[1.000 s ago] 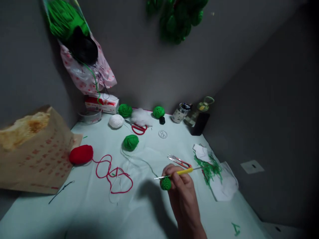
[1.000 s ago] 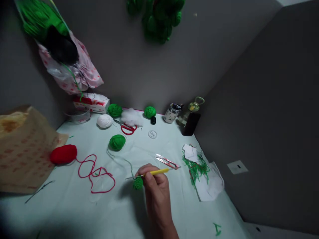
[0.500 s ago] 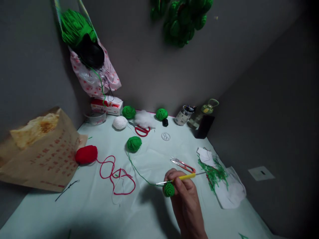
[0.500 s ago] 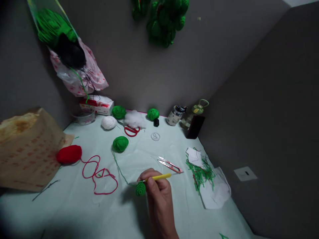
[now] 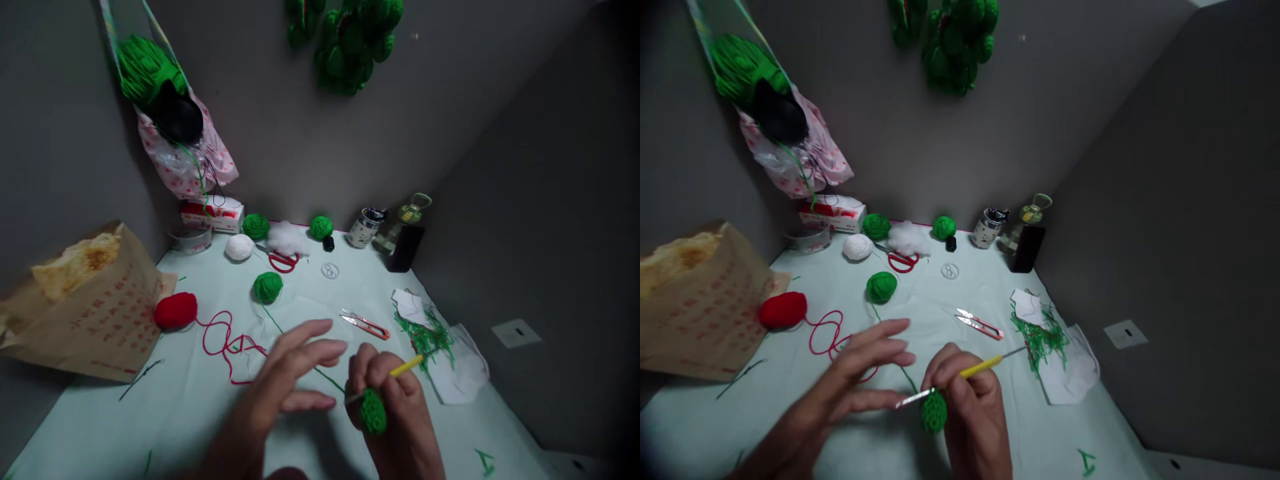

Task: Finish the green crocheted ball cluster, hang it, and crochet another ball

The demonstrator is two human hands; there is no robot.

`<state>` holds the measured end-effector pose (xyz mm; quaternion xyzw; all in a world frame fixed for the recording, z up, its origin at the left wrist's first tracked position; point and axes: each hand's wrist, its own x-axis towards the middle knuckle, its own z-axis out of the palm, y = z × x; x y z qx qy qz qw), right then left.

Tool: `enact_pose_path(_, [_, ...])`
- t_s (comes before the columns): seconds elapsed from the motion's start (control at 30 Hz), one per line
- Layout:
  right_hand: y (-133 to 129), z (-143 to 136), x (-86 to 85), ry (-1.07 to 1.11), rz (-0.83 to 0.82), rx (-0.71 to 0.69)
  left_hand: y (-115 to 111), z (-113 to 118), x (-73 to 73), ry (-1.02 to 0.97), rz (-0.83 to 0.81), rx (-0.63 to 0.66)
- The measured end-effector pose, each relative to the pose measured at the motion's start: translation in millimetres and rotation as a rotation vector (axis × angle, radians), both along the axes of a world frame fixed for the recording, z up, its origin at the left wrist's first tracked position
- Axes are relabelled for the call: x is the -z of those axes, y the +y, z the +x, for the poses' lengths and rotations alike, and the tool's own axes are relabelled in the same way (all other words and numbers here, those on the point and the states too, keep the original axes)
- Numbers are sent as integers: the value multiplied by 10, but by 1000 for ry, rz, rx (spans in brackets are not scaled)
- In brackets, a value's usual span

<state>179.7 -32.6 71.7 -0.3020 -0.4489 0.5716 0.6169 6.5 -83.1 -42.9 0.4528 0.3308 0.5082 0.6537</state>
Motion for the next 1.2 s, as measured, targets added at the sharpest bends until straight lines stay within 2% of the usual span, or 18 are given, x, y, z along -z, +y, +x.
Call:
enact_pose_path(0.07, [-93, 28, -34, -8, 70, -74, 339, 94, -774, -49, -8, 67])
enact_pose_path(0.1, [-131, 41, -42, -7, 120, -116, 451, 116, -1105, -81, -7, 88])
enact_pose_path(0.13, [-160, 52, -47, -4, 168, -149, 526, 116, -1370, -144, 3, 83])
enact_pose_path(0.17, [-178, 58, -50, -3, 209, -176, 570, 96, -1557, -192, 27, 43])
enact_pose_path(0.2, [-185, 59, -53, -5, 231, -194, 591, 62, -1665, -206, 46, -34])
enact_pose_path(0.23, [-180, 54, -58, -8, 234, -191, 598, 20, -1701, -200, 95, -147])
enact_pose_path(0.3, [-141, 24, -67, -14, 188, -95, 603, -48, -1613, -47, 247, -128])
enact_pose_path(0.37, [-79, -23, -57, -30, 129, 62, 621, -63, -1418, 182, 435, -143])
enact_pose_path(0.43, [-14, -72, -10, -74, 101, 203, 648, -26, -1227, 330, 508, -251])
enact_pose_path(0.47, [14, -92, 27, -107, 108, 243, 658, 2, -1153, 363, 476, -268])
enact_pose_path(0.53, [56, -123, 118, -182, 144, 290, 667, 52, -1059, 339, 291, -188])
enact_pose_path(0.63, [91, -150, 235, -288, 200, 300, 658, 95, -1028, 123, -104, -3])
enact_pose_path(0.7, [110, -162, 270, -325, 220, 288, 658, 109, -1036, -52, -265, 52])
enact_pose_path(0.8, [132, -178, 281, -341, 215, 264, 692, 122, -1041, -186, -339, 59])
enact_pose_path(0.93, [138, -186, 320, -341, 180, 240, 761, 118, -1014, -189, -393, 51])
enact_pose_path(1.07, [159, -169, 386, -195, 84, 185, 793, 68, -1003, -261, -436, 114])
enact_pose_path(1.2, [211, -136, 353, -18, -77, 135, 811, -9, -1013, -369, -501, 179])
